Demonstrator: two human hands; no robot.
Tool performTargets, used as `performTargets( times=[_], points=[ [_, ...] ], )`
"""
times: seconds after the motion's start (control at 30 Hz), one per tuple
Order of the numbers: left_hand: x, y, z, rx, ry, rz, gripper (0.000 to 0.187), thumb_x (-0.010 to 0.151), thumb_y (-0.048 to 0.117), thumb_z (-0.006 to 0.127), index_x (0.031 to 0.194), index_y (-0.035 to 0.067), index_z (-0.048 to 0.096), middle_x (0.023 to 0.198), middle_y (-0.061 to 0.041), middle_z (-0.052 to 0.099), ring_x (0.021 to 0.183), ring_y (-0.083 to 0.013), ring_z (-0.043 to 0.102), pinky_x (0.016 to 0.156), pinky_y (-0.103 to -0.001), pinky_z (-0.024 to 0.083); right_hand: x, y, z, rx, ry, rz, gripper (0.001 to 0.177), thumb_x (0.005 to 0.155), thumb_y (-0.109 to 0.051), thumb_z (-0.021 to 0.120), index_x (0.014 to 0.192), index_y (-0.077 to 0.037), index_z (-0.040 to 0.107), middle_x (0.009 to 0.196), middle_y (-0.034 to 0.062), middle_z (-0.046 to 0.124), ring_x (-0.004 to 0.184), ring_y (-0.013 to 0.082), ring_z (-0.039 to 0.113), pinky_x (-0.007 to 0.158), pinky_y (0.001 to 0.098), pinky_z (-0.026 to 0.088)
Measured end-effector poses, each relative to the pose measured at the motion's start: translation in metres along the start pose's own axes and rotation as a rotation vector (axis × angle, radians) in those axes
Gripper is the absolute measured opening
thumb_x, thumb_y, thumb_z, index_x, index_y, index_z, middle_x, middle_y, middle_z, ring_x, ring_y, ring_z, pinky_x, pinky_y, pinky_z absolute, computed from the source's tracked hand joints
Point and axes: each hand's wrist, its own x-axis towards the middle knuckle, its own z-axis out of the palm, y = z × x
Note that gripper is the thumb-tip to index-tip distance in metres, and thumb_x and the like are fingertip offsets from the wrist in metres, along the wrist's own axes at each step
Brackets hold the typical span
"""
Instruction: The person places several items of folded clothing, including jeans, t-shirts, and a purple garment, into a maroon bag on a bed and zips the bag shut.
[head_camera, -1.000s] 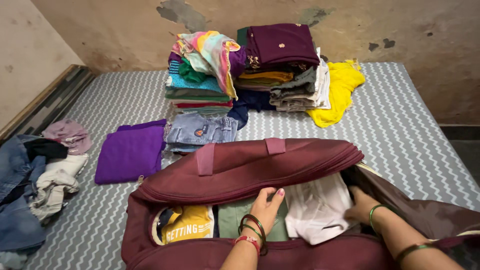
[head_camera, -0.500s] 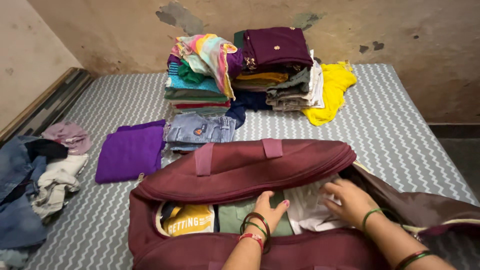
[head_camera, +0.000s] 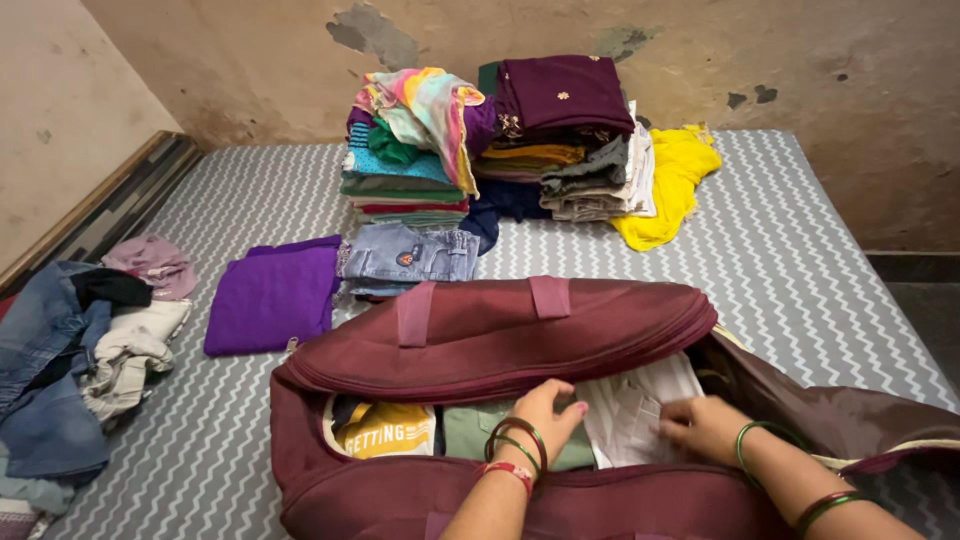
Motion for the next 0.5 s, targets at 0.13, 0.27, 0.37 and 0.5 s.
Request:
performTargets(
  times=[0.13,0.27,0.37,0.5],
  points=[
    [0.001,0.028,-0.022,-0.072,0.075,0.065,0.032,0.089,0.032,0.070,0.115,0.014,0.071,0.108,-0.007,0.078,0.097,-0.0231,0.076,0.089,-0.037,0.058,-0.024,-0.035,-0.025,-0.154,0.432,-0.231,0.025,0.091,-0.040,0.067,0.102,-0.018,0.073,0.086,0.0102,0.075,0.078,0.0281,0.073,0.074,0.0401,0.057],
    [0.010,0.039,-0.047,-0.074,0.091,0.080,0.026,0.091,0.029,0.069,0.113,0.014,0.072,0.106,-0.006,0.078,0.097,-0.0217,0.076,0.087,-0.036,0.058,-0.038,-0.069,-0.045,-0.165,0.746,-0.511,0.021,0.088,-0.034,0.068,0.092,-0.014,0.069,0.085,0.0096,0.073,0.079,0.0331,0.070,0.068,0.0427,0.055],
    [0.014,0.034,-0.067,-0.102,0.108,0.088,0.026,0.090,0.028,0.070,0.113,0.014,0.072,0.104,-0.006,0.079,0.096,-0.0212,0.076,0.087,-0.036,0.059,-0.041,-0.094,-0.053,-0.149,0.801,-0.519,0.021,0.089,-0.033,0.068,0.090,-0.012,0.066,0.083,0.0118,0.071,0.078,0.0347,0.069,0.067,0.0436,0.054],
    [0.018,0.020,-0.096,-0.100,0.131,0.070,0.024,0.091,0.028,0.070,0.112,0.016,0.073,0.102,-0.006,0.079,0.093,-0.0216,0.076,0.084,-0.037,0.059,-0.033,-0.129,-0.057,-0.148,0.856,-0.496,0.025,0.090,-0.032,0.069,0.087,-0.008,0.062,0.080,0.0162,0.068,0.079,0.0390,0.065,0.067,0.0471,0.051]
  ],
)
